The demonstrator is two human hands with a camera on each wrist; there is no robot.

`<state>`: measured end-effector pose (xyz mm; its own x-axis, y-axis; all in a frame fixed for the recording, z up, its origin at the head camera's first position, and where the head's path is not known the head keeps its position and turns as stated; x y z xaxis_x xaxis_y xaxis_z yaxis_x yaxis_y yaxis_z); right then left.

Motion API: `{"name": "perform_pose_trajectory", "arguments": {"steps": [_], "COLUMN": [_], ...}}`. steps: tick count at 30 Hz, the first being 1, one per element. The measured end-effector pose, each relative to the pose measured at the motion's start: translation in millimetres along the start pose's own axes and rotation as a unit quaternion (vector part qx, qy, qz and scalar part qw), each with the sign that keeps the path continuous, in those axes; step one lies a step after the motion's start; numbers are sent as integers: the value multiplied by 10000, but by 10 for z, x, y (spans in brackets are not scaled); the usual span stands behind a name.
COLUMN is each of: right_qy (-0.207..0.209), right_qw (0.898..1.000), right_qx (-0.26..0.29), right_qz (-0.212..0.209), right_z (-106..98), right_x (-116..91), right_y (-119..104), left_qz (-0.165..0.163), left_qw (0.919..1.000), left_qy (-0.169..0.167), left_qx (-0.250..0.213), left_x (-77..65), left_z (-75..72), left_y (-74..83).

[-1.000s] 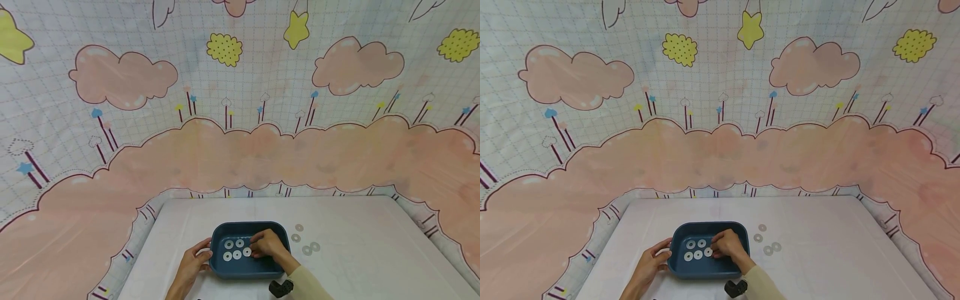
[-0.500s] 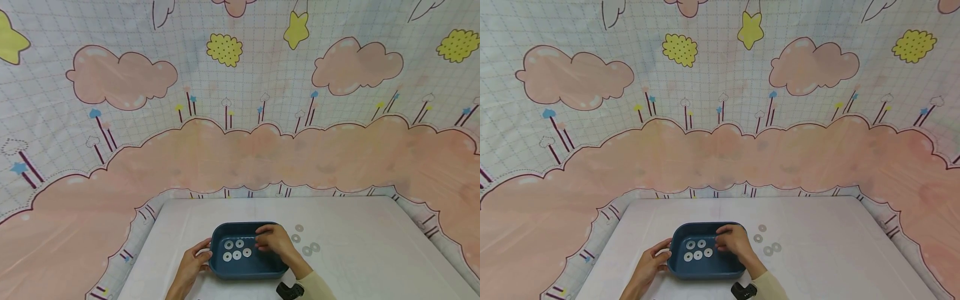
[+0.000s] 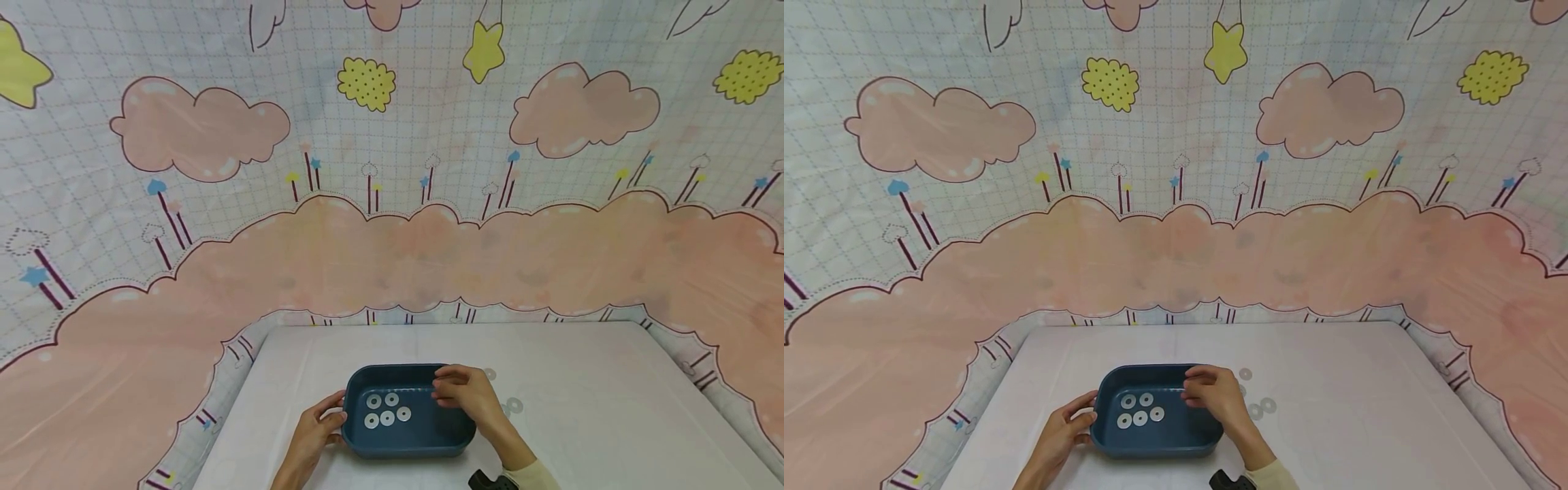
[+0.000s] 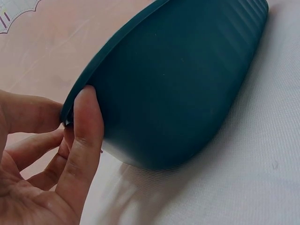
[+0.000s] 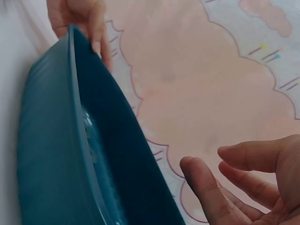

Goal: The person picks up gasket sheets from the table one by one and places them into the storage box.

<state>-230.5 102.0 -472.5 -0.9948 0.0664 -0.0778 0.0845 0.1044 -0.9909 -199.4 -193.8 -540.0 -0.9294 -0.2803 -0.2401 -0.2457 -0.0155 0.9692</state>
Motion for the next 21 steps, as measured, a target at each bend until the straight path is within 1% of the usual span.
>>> {"name": "perform_pose_trajectory", "arguments": {"steps": [4,7,16,21], "right_qy": [110,306,918,1066], "right_qw": [9999,9995,9957,9937], "right_qx": [92,112,-113,-297], "right_qz": [-41,-12,-60,-146], "right_z": [-109,-180,-398,-552], "right_x": [-38,-50,-25,8], "right_y": [-24,-31,-58,-50], "left_qz": [19,44,49,81], "left_qw": [10000,10000,10000,10000], "left_qy": [-36,-49,-60,-29], "left_qx": [-11,-18,-13,13], "left_x": [-5,-7,-7,-8], "left_z": [-4,-8,-13,-14], "left_y": [1,4,8,10]}}
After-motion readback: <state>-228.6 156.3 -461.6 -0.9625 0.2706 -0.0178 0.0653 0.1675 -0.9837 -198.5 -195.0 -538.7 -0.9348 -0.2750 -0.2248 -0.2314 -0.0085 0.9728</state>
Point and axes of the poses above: each hand's wrist, its own x-axis towards the middle knuckle, its own z-axis out of the palm, y = z × x, the point moved 4 cm from there along x, towards the middle knuckle, and after that the axes turned 13 degrees about y, right-handed, at the moved point
